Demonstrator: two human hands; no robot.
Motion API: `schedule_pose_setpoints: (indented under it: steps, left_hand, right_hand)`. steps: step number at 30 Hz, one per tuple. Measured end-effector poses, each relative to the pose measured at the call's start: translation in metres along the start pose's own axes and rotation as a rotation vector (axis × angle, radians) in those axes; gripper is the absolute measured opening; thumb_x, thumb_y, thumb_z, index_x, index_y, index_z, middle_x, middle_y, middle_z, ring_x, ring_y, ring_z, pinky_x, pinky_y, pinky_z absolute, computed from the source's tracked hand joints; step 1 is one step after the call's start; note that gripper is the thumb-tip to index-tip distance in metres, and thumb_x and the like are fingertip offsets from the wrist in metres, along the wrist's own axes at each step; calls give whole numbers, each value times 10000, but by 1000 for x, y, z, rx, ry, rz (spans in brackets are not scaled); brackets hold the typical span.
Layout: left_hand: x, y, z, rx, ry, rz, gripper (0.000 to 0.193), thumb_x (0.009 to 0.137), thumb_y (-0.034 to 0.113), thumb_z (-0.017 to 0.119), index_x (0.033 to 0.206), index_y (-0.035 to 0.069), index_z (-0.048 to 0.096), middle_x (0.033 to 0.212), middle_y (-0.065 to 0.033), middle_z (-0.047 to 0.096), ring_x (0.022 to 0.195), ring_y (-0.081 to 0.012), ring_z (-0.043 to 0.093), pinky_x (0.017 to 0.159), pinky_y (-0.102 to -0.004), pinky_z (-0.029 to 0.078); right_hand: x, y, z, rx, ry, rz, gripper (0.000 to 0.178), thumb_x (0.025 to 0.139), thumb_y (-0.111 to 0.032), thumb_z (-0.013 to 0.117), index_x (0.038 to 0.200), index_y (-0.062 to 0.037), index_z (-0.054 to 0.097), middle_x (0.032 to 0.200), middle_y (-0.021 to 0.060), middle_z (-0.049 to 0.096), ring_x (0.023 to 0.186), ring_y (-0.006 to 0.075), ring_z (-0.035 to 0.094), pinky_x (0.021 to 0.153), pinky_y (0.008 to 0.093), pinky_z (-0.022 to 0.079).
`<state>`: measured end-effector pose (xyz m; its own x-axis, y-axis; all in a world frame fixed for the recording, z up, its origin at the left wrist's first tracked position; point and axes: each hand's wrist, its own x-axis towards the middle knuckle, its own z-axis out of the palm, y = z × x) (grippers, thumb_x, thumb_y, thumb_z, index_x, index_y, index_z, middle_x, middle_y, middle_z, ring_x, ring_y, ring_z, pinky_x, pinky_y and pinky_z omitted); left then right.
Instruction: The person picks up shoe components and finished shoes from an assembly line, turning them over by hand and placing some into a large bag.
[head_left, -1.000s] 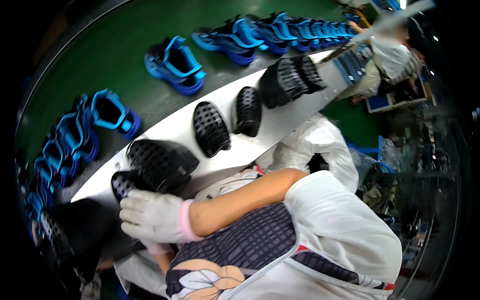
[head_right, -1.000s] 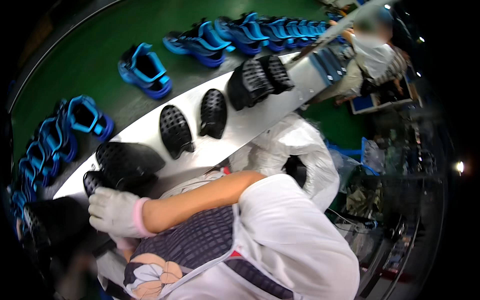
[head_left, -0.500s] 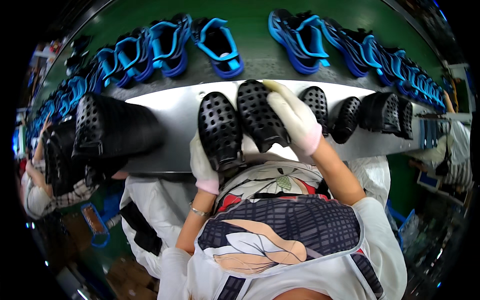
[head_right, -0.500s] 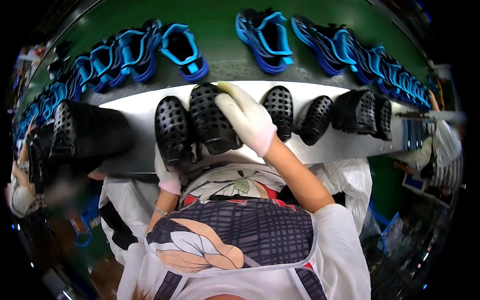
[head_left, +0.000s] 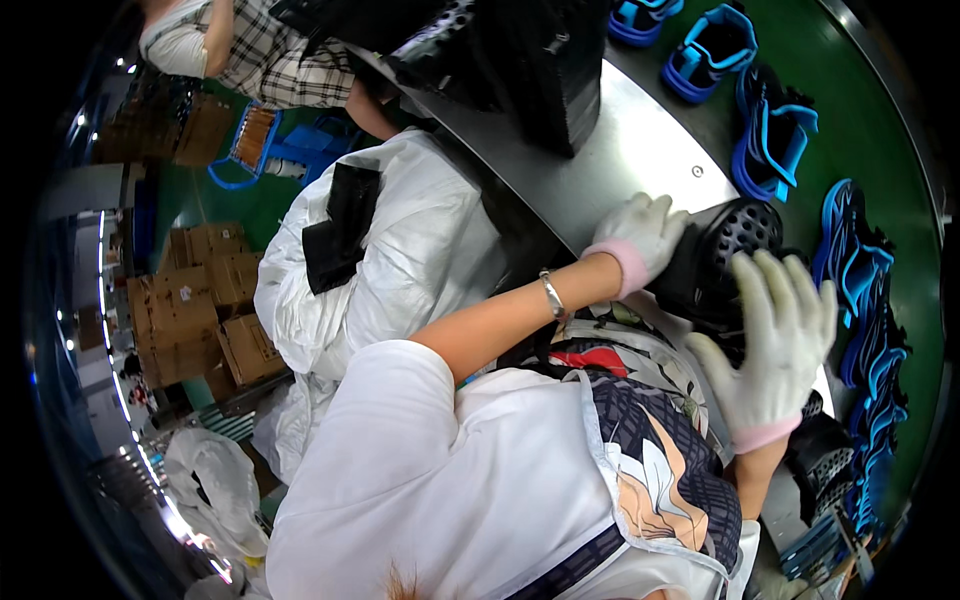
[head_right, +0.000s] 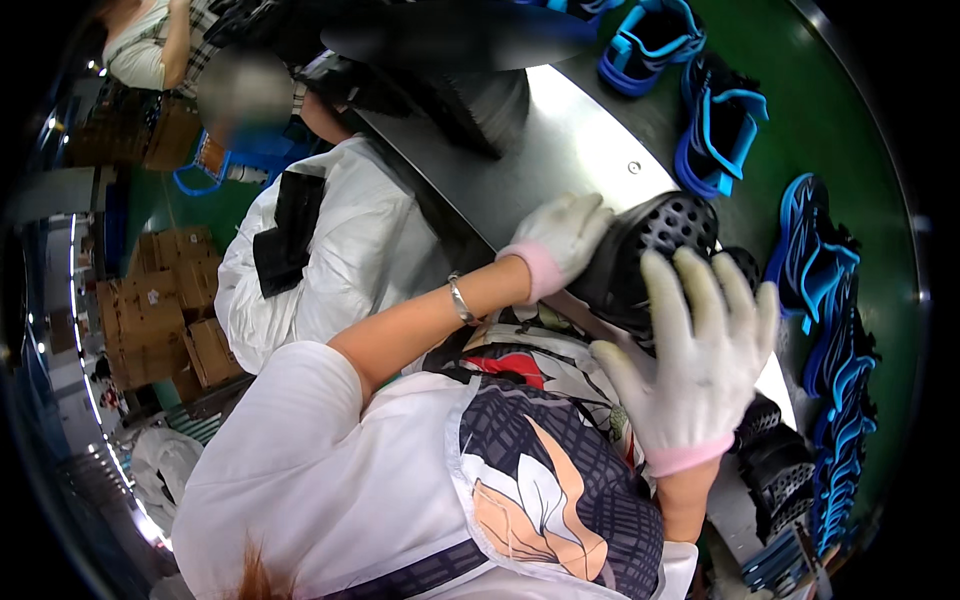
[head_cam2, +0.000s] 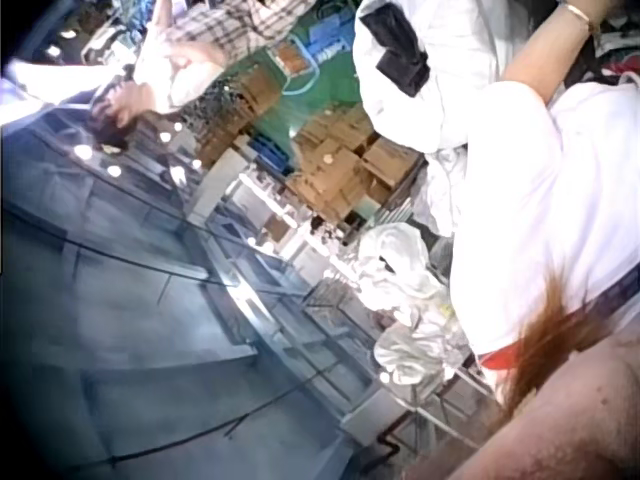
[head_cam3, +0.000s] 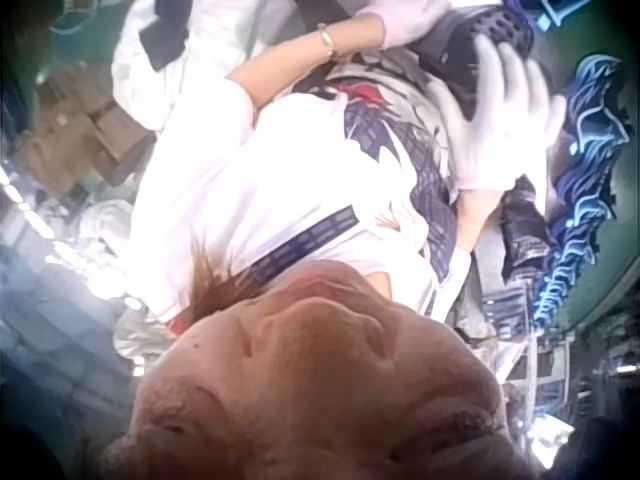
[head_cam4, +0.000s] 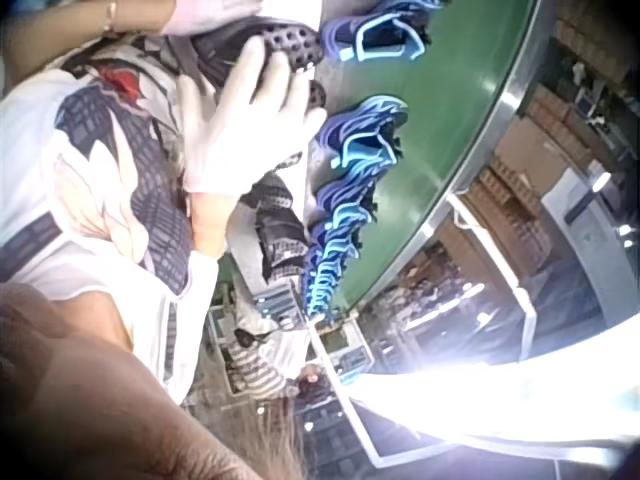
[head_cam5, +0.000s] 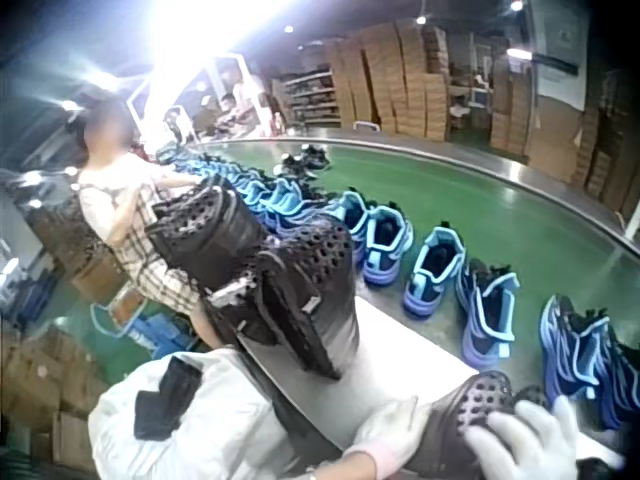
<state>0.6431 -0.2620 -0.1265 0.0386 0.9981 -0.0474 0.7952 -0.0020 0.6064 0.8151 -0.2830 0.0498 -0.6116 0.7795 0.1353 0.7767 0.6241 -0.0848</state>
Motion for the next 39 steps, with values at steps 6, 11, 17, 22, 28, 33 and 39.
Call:
schedule_pose_setpoints:
  steps: [6,11,17,22,28,33,39]
  left_hand:
    - [2,42,-26,-169,-217,-255,470,1005,415,333,1095,20,572,1036,-277,639,981,-459,614,888,-517,481]
    - [-2,57,-20,-228,-223,-376,564,986,497,366,1192,8,558,1131,-297,608,1068,-471,588,949,-514,465]
    - [-3,36,-1,138,-303,178,434,899,205,529,1289,28,456,1226,-268,528,1046,-434,607,903,-489,498]
    - [4,50,-18,-229,-324,-362,696,958,594,340,1287,7,516,1145,-321,614,1116,-468,572,984,-497,431]
    - [12,44,-6,-335,-234,-302,672,961,553,388,1300,-9,536,1188,-310,601,1154,-451,553,1005,-444,419]
    - [7,40,-7,-323,-252,-285,540,997,446,407,1221,-11,586,1222,-245,613,1176,-408,549,998,-429,425]
    - [0,34,0,152,-250,198,348,947,169,452,1257,31,532,1195,-191,613,1057,-389,601,931,-437,490]
  right_hand:
    - [-17,19,18,-45,11,108,667,680,-240,779,1297,-107,562,1332,148,550,1193,311,526,1108,487,322]
    - [-32,23,16,-94,-2,224,681,696,-277,795,1318,-128,561,1362,151,548,1166,357,539,1037,442,382]
    - [-29,28,14,43,74,187,584,685,-227,765,1231,-87,609,1279,189,584,1078,374,571,958,459,422]
    - [-32,40,20,76,86,201,579,672,-316,806,1184,-118,623,1237,154,601,993,324,600,911,423,446]
    - [-32,52,18,96,129,200,585,669,-331,800,1179,-121,605,1205,150,618,912,311,633,879,417,457]
    - [-30,43,16,123,107,136,585,652,-295,808,1169,-116,600,1166,133,606,966,315,594,886,418,443]
    - [-33,38,8,108,78,190,576,634,-212,807,1168,-90,630,1242,152,610,1072,356,579,970,436,424]
